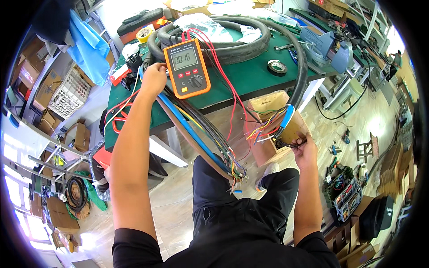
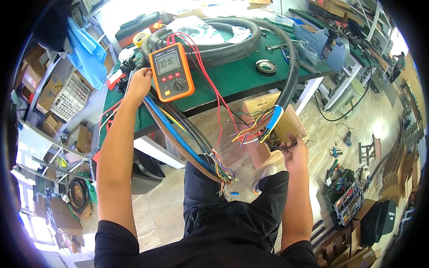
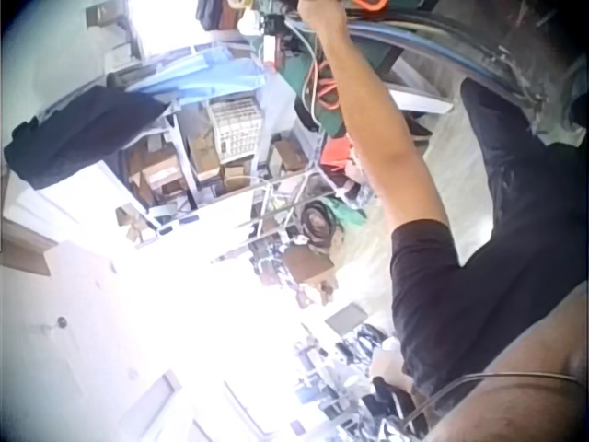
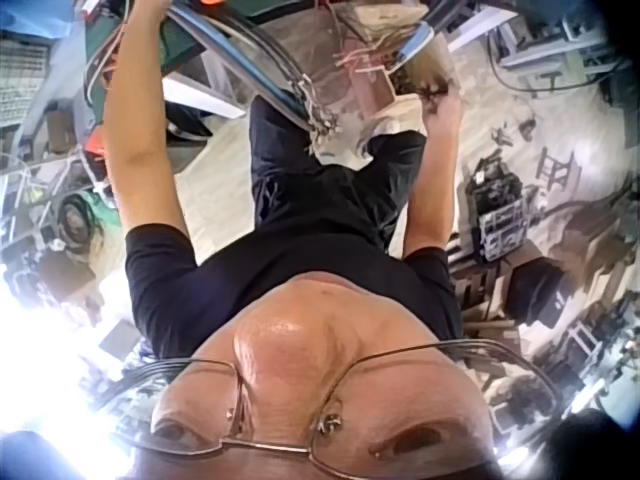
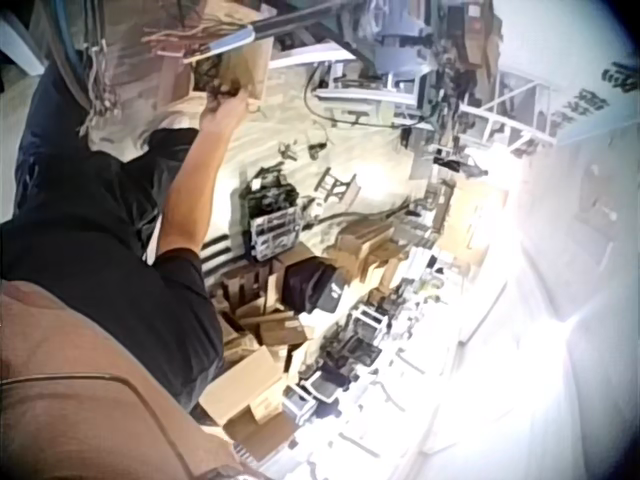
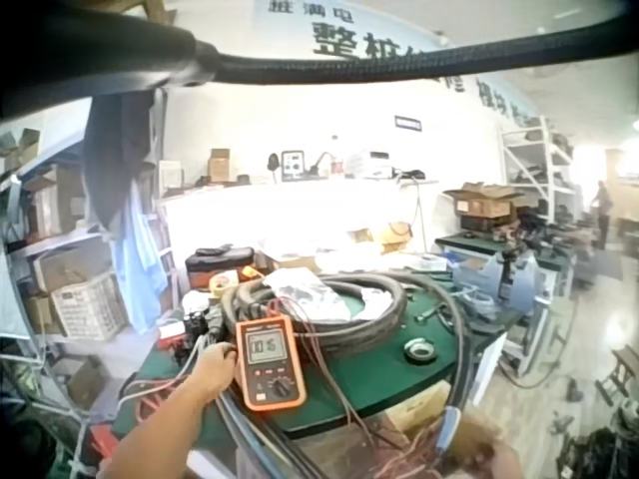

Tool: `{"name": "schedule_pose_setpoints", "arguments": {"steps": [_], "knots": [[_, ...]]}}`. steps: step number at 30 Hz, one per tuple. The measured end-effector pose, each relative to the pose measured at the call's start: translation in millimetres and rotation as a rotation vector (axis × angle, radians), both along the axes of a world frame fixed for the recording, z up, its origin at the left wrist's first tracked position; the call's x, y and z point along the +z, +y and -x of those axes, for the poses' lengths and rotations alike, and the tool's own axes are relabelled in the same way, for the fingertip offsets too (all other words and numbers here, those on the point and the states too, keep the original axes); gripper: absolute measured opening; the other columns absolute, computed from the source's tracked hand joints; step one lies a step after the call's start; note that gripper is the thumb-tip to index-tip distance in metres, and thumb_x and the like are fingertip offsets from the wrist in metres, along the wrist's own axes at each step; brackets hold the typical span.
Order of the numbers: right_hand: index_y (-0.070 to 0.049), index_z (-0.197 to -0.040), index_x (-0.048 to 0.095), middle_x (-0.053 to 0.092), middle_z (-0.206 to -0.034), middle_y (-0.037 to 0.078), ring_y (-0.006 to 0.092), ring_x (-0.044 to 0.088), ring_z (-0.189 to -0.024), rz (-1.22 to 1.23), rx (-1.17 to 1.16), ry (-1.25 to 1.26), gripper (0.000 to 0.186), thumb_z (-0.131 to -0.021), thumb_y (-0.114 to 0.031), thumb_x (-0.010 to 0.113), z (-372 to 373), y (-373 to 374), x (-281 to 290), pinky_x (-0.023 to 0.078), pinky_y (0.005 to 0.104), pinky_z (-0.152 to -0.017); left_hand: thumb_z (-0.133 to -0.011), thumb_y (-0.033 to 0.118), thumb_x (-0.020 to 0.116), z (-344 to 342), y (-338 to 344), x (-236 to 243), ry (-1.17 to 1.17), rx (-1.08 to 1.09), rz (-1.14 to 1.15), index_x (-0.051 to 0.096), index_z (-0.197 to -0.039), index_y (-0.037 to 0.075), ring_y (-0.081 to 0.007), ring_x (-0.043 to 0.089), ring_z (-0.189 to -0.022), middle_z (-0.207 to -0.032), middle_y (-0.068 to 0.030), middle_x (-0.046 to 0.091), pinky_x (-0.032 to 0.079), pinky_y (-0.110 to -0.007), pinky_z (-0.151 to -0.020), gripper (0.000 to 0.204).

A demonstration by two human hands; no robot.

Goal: The person touches a red testing probe to various wires in a large cable harness while observing a digital multimeter. They move the probe from wire to wire by hand and occasionally interact with the multimeter buttons.

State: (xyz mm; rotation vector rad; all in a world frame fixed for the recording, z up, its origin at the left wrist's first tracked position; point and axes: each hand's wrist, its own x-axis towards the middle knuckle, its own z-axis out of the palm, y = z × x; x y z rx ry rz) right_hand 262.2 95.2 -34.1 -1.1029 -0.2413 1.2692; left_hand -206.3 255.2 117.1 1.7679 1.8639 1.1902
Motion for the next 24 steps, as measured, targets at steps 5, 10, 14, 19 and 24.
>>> {"name": "schedule_pose_setpoints", "arguments": {"steps": [5, 10, 14, 19, 24], "knots": [[-0.002, -0.103, 0.057, 0.053, -0.068, 0.001, 0.0192, 0.058, -0.070, -0.019, 0.005, 0.003, 0.034, -0.101, -0.033, 0.043, 3, -3, 2, 0.050, 0.0335, -0.069, -0.091, 0.008, 0.047, 17, 13, 5, 0.064, -0.050, -0.078, 0.064, -0.111, -0.005, -0.0270, 0.065, -0.099, -0.105, -0.0185, 0.069, 0.048, -0.034, -0.087, 0.030], [0.000, -0.104, 0.056, 0.050, -0.067, 0.003, 0.0229, 0.059, -0.070, -0.042, -0.089, 0.001, 0.036, -0.099, -0.033, 0.045, 0, -2, -9, 0.051, 0.0369, -0.069, -0.095, 0.019, 0.051, -15, -10, 27, -0.337, 0.128, -0.244, 0.064, -0.112, -0.003, -0.0219, 0.063, -0.100, -0.107, -0.0147, 0.067, 0.048, -0.032, -0.088, 0.031], [0.005, -0.102, 0.061, 0.051, -0.067, 0.005, 0.0233, 0.060, -0.071, -0.001, -0.028, -0.063, 0.038, -0.100, -0.029, 0.042, 26, -18, -8, 0.051, 0.0355, -0.070, -0.099, 0.022, 0.047, -103, -126, 47, -0.317, -0.243, -0.228, 0.060, -0.115, -0.006, -0.0207, 0.062, -0.102, -0.106, -0.0138, 0.065, 0.048, -0.034, -0.090, 0.034], [0.003, -0.103, 0.062, 0.061, -0.081, 0.007, 0.0162, 0.058, -0.072, -0.041, 0.077, -0.291, 0.037, -0.102, -0.028, 0.043, 53, -54, -13, 0.050, 0.0320, -0.071, -0.094, 0.023, 0.054, -173, -193, 5, -0.214, -0.741, 0.095, 0.067, -0.102, -0.001, -0.0177, 0.062, -0.091, -0.095, -0.0089, 0.067, 0.047, -0.031, -0.084, 0.029], [0.003, -0.101, 0.063, 0.065, -0.082, 0.013, 0.0254, 0.064, -0.081, -0.103, 0.205, -0.698, 0.027, -0.099, -0.021, 0.048, 86, -84, -27, 0.049, 0.0348, -0.077, -0.091, 0.020, 0.060, -240, -215, -83, 0.027, -0.779, 0.050, 0.064, -0.109, -0.001, -0.0355, 0.064, -0.097, -0.102, -0.0221, 0.066, 0.048, -0.039, -0.087, 0.028]]}}
